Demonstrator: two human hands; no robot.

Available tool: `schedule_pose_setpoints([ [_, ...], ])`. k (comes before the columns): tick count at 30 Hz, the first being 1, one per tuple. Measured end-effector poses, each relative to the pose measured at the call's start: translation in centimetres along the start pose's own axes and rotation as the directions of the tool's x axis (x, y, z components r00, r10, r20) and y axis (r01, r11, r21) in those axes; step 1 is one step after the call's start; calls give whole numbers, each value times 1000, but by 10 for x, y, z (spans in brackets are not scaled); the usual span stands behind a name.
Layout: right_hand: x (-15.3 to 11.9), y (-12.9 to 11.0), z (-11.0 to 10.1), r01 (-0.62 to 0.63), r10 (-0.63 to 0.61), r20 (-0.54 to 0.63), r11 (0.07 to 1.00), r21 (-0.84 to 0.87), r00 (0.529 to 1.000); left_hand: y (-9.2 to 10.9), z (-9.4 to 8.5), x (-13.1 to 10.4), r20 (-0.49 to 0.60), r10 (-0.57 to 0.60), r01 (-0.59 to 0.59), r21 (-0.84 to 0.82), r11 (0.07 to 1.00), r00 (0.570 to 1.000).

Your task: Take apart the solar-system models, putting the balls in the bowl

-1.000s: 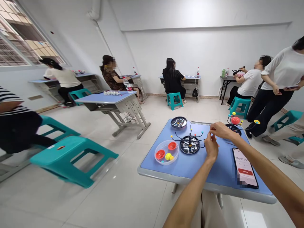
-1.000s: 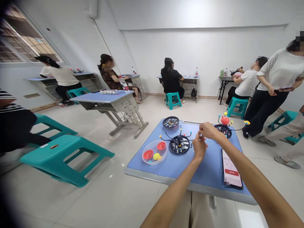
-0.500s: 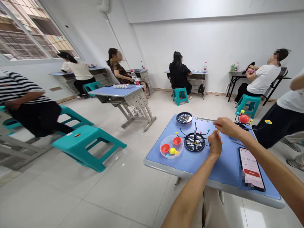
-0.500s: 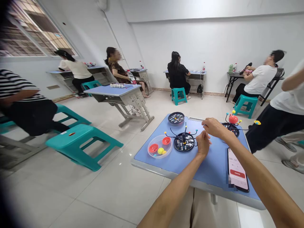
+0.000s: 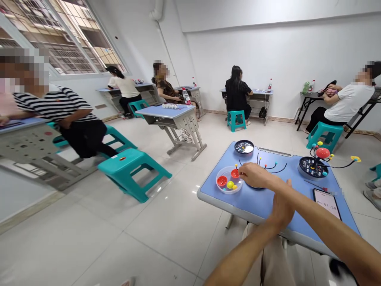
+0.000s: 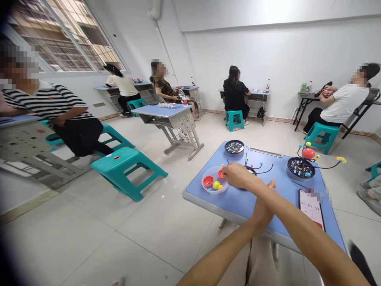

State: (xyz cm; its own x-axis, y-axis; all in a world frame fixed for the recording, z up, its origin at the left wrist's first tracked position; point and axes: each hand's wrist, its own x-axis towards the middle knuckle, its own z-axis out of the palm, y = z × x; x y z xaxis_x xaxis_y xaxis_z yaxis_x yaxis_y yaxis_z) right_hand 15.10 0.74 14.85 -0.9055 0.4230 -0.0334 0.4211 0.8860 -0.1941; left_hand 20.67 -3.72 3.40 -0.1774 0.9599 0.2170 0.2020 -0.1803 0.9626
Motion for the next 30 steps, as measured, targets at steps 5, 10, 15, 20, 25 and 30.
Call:
schedule_pose_setpoints([
  [5,17,-17,17,12,12,160,989,-146,987,2,-36,-70,204,179,-250,409,878,962],
  [10,29,-7,13,-66,71,50,993,-97,996,2,-99,-93,-99,312,-210,547,810,945],
  [15,53,7,7,-238,227,-113,966,-101,967,5,-169,-41,-521,341,124,667,735,782],
  [20,67,6,10,-258,253,-52,951,-168,966,-1,-189,14,-469,192,249,722,645,862],
  [25,65,6,10,-222,215,-54,954,-202,975,-5,-185,34,-413,123,264,756,600,902],
  [30,65,11,10,-110,115,9,968,-226,993,-9,-188,38,-405,137,228,729,646,904],
])
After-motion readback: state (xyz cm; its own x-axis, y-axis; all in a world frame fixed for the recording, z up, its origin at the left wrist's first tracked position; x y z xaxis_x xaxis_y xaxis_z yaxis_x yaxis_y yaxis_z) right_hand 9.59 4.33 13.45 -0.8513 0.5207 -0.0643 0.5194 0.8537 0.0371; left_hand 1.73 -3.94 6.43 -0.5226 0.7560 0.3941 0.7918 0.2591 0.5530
